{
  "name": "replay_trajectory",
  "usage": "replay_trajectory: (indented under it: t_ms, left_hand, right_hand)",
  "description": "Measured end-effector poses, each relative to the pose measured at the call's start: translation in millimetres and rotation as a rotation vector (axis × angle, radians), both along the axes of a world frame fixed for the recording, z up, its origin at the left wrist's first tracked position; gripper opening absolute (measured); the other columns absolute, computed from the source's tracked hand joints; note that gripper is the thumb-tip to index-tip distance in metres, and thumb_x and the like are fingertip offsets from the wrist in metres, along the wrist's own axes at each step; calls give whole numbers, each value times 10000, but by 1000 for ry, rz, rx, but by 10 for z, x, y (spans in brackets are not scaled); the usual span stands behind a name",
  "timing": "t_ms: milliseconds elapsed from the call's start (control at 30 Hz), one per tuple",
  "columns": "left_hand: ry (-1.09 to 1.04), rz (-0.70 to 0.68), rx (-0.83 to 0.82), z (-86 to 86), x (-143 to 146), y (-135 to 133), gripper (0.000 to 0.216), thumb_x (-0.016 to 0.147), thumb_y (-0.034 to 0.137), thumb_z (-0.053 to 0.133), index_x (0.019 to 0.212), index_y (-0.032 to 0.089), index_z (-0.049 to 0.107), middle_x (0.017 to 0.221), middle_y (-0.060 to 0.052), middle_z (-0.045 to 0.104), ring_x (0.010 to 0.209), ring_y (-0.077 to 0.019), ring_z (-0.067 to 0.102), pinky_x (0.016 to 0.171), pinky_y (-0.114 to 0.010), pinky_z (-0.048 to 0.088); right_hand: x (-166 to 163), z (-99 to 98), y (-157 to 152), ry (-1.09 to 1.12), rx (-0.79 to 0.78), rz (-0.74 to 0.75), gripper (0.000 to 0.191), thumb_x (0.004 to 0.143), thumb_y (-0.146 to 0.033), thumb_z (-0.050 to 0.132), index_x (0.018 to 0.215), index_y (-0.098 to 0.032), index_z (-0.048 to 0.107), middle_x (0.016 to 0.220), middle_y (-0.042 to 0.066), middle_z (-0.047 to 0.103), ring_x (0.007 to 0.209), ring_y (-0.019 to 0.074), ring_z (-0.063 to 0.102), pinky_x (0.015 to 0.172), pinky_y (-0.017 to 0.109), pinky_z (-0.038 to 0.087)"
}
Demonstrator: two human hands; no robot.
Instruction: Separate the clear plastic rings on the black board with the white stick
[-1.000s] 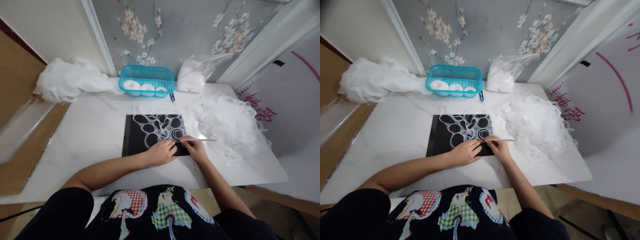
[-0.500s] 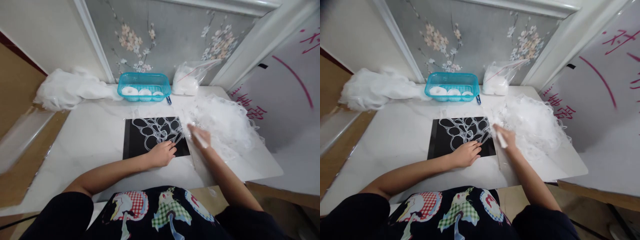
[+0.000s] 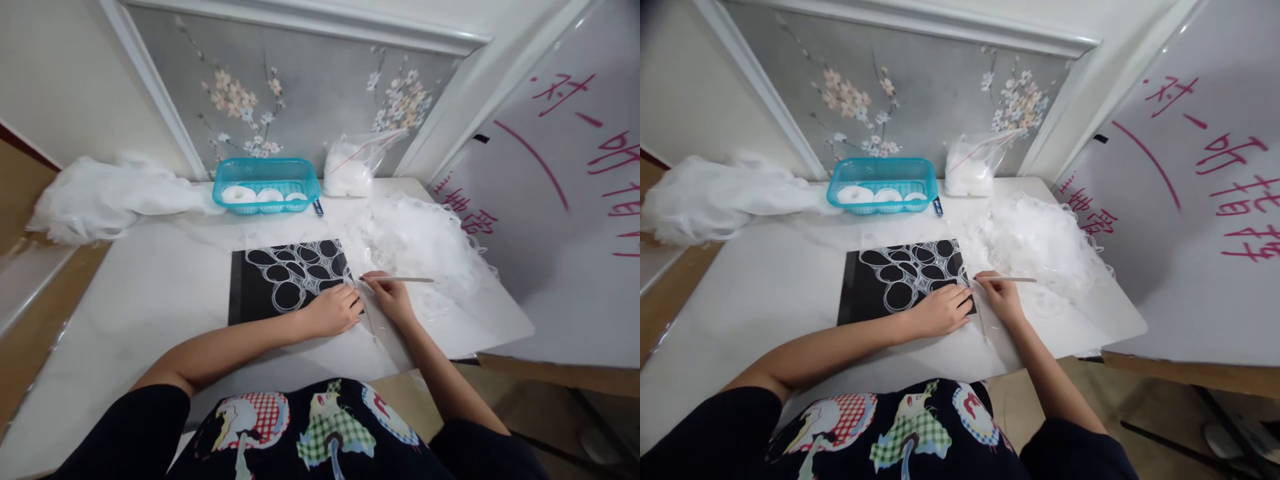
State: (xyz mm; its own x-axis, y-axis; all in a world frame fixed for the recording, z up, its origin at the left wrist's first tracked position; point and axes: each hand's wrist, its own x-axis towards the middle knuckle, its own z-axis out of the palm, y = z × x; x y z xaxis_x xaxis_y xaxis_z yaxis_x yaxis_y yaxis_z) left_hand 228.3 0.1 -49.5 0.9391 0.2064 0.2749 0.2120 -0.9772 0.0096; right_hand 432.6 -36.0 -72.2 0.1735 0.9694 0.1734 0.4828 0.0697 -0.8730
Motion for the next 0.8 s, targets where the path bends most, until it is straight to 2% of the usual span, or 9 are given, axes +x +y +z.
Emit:
replay_trajectory:
  t_ms: [133, 300, 500, 800]
  left_hand:
    - [20, 67, 33, -105, 62, 0, 455, 950, 440, 579, 1149, 33, 618, 1239, -235, 635, 1129, -320, 594, 950, -403, 454]
    - [52, 109, 37, -110, 53, 12, 518, 949, 506, 561, 1173, 42, 613, 1254, -237, 634, 1107, -320, 612, 894, -395, 459]
    - [85, 126, 23, -75, 56, 20, 511, 958, 519, 539, 1178, 64, 616, 1258, -203, 640, 1104, -312, 612, 904, -381, 450]
    - [91, 130, -32, -84, 56, 14, 522, 959, 496, 542, 1223, 48, 594, 1288, -233, 610, 1143, -323, 588, 915, -391, 437]
  right_hand:
    - [-16, -21, 30, 10, -23, 30, 287, 882, -427, 603, 868, -191, 766, 929, 86, 774, 795, 233, 708, 683, 337, 553]
    - [-13, -15, 40, 4, -66, 31, 281, 880, -412, 613, 854, -185, 776, 929, 84, 774, 778, 230, 705, 674, 328, 540]
    - [-13, -19, 23, 4, -73, 16, 342, 884, -464, 593, 893, -171, 772, 933, 97, 773, 784, 240, 701, 679, 340, 538]
    - [-30, 2, 36, -43, -67, 9, 354, 880, -471, 578, 875, -179, 778, 947, 93, 777, 742, 219, 697, 627, 310, 526]
